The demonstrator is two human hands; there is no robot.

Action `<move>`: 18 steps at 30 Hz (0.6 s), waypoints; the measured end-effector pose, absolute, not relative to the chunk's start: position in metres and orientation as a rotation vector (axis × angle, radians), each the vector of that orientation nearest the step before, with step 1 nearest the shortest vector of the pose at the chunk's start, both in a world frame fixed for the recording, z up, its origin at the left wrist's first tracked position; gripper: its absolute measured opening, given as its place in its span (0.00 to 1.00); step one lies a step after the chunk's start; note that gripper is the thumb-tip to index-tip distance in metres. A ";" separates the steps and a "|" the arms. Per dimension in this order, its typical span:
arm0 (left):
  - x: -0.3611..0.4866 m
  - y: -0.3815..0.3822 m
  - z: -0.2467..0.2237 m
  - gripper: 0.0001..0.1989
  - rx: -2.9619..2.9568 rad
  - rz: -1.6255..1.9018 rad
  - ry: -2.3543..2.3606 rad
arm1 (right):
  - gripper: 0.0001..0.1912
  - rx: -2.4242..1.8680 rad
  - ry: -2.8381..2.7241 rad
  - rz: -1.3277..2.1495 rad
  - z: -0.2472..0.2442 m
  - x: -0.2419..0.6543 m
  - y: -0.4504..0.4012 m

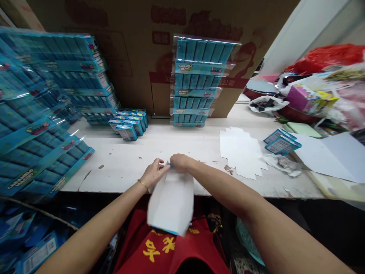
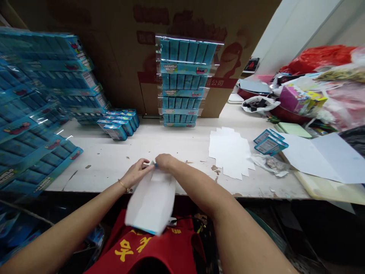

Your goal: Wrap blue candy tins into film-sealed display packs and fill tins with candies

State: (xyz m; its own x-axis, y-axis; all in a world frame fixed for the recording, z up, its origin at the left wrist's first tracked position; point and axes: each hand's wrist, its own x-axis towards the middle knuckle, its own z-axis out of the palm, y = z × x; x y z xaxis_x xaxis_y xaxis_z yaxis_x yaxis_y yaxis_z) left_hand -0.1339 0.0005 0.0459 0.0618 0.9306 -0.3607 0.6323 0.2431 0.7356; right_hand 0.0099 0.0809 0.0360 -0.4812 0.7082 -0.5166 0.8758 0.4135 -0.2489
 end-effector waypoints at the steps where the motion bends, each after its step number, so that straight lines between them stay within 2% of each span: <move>1: -0.134 -0.010 0.055 0.22 1.569 0.492 1.647 | 0.10 1.416 2.305 -0.691 0.034 0.021 0.086; 5: -0.127 -0.064 0.083 0.22 2.148 0.722 1.499 | 0.17 1.634 2.140 -0.628 0.029 0.064 0.094; 9: -0.117 -0.089 0.057 0.26 2.481 0.539 1.437 | 0.18 1.827 1.995 -0.627 0.023 0.083 0.086; 15: -0.125 -0.043 0.002 0.26 2.498 0.446 1.585 | 0.11 1.929 1.895 -0.709 0.032 0.096 0.081; 18: -0.132 -0.019 -0.001 0.25 2.486 0.363 1.501 | 0.18 2.017 2.008 -0.639 0.052 0.098 0.060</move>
State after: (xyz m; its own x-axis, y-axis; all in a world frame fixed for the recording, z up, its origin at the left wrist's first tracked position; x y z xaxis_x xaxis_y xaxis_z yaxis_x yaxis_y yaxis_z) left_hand -0.1317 -0.0191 -0.0013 0.4495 0.8878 0.0989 0.8350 -0.4569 0.3066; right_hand 0.0984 0.0598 0.0515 -0.0309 0.8913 -0.4524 0.9888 -0.0388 -0.1439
